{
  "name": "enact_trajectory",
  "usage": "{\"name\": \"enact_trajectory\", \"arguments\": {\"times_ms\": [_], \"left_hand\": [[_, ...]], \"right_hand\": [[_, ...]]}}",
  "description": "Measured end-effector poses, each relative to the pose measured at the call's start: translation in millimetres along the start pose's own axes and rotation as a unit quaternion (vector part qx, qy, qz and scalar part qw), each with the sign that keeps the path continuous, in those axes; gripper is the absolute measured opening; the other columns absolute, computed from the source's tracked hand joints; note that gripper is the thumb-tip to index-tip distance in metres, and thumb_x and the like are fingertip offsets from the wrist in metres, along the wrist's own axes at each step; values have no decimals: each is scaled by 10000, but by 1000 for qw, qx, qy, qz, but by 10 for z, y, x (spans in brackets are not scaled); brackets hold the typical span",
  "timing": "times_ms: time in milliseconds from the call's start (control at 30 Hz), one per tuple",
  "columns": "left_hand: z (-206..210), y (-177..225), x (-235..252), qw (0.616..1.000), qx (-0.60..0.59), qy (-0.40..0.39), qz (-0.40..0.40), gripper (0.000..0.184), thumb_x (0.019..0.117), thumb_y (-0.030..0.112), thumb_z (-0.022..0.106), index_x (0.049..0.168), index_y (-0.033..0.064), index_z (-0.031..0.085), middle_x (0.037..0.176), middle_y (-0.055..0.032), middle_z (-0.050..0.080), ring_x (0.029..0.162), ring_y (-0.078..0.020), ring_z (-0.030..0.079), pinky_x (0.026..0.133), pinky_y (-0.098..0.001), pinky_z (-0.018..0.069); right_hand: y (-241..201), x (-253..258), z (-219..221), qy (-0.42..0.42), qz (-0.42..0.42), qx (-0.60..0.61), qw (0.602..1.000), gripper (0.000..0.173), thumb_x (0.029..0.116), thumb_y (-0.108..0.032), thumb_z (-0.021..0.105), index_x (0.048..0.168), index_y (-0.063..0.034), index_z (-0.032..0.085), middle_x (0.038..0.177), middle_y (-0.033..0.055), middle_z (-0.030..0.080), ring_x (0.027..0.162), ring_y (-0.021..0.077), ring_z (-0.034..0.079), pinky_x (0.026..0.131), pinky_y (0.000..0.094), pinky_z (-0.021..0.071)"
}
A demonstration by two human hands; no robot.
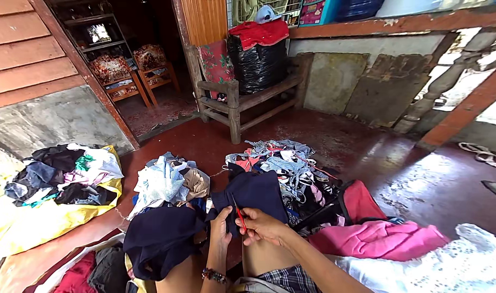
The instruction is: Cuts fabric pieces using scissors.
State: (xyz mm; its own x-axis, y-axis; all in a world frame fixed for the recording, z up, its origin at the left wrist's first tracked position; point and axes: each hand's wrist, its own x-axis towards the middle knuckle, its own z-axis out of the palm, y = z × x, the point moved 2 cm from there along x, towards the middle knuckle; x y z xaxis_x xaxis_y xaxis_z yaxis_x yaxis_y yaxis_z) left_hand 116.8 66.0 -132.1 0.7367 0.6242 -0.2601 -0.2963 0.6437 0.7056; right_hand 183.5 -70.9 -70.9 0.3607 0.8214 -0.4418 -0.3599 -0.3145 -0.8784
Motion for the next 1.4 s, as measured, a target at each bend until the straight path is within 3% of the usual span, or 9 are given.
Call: {"name": "enact_trajectory", "arguments": {"times_ms": [200,333,433,667,767,900,1067,1267,1400], "left_hand": [[0,-20,5,1000,-12,-22,5,383,905,-66,620,1271,-37,510,958,-200,673,791,-255,701,676,-407,612],[-4,-9,-6,1000,10,-1,7,403,891,-60,659,1272,-56,530,1033,-220,676,890,-271,698,780,-434,608],[-17,-37,16,1000,3,-7,7,427,890,-62,656,1292,-51,511,1037,-220,673,890,-273,700,780,-438,608],[-38,-59,20,1000,11,-15,12,218,865,-48,659,1072,-80,600,877,-193,690,752,-229,698,686,-382,610],[-43,-69,13,1000,5,-18,12,325,857,-51,665,1167,-67,568,956,-194,683,836,-237,698,742,-394,605],[-29,-120,-2,999,0,-43,19,388,833,-25,679,1196,-71,550,983,-203,680,862,-247,701,756,-403,608],[-66,-82,-30,999,16,-43,20,389,839,-14,688,1203,-53,559,981,-183,690,851,-225,707,754,-383,610],[-86,-59,-40,999,9,-33,12,370,856,-3,655,1207,-42,545,918,-157,681,739,-184,686,670,-341,602],[-65,-67,-72,999,10,-35,5,344,830,5,668,1154,-42,564,882,-145,686,713,-179,686,648,-335,601]], "right_hand": [[-114,95,-65,4,29,-18,999,363,1026,-359,622,1273,-124,494,885,43,625,706,184,648,683,399,601],[-113,69,-105,-9,21,-28,999,269,1038,-245,607,1240,-100,506,898,30,616,691,148,627,690,369,601],[-167,89,-118,-26,34,-36,998,245,1047,-249,592,1218,-104,495,876,30,607,697,158,634,702,385,606],[-377,204,-177,-57,87,-58,993,303,1074,-348,531,1274,-129,469,838,32,606,715,177,654,719,404,603],[-371,179,-234,-74,81,-64,992,201,1062,-235,563,1205,-115,486,855,16,580,716,152,625,742,388,600],[-418,178,-323,-121,92,-85,985,175,1073,-249,537,1186,-129,480,870,15,609,724,148,642,750,388,604],[-454,265,-378,-167,111,-76,977,279,1091,-394,467,1241,-160,489,887,21,645,763,168,676,763,413,607],[-416,263,-382,-143,85,-55,985,122,1065,-238,553,1133,-144,514,845,-19,575,699,109,607,734,349,598],[-453,257,-398,-147,94,-63,983,172,1073,-284,539,1164,-140,509,850,-4,602,698,126,628,714,361,601]]}}
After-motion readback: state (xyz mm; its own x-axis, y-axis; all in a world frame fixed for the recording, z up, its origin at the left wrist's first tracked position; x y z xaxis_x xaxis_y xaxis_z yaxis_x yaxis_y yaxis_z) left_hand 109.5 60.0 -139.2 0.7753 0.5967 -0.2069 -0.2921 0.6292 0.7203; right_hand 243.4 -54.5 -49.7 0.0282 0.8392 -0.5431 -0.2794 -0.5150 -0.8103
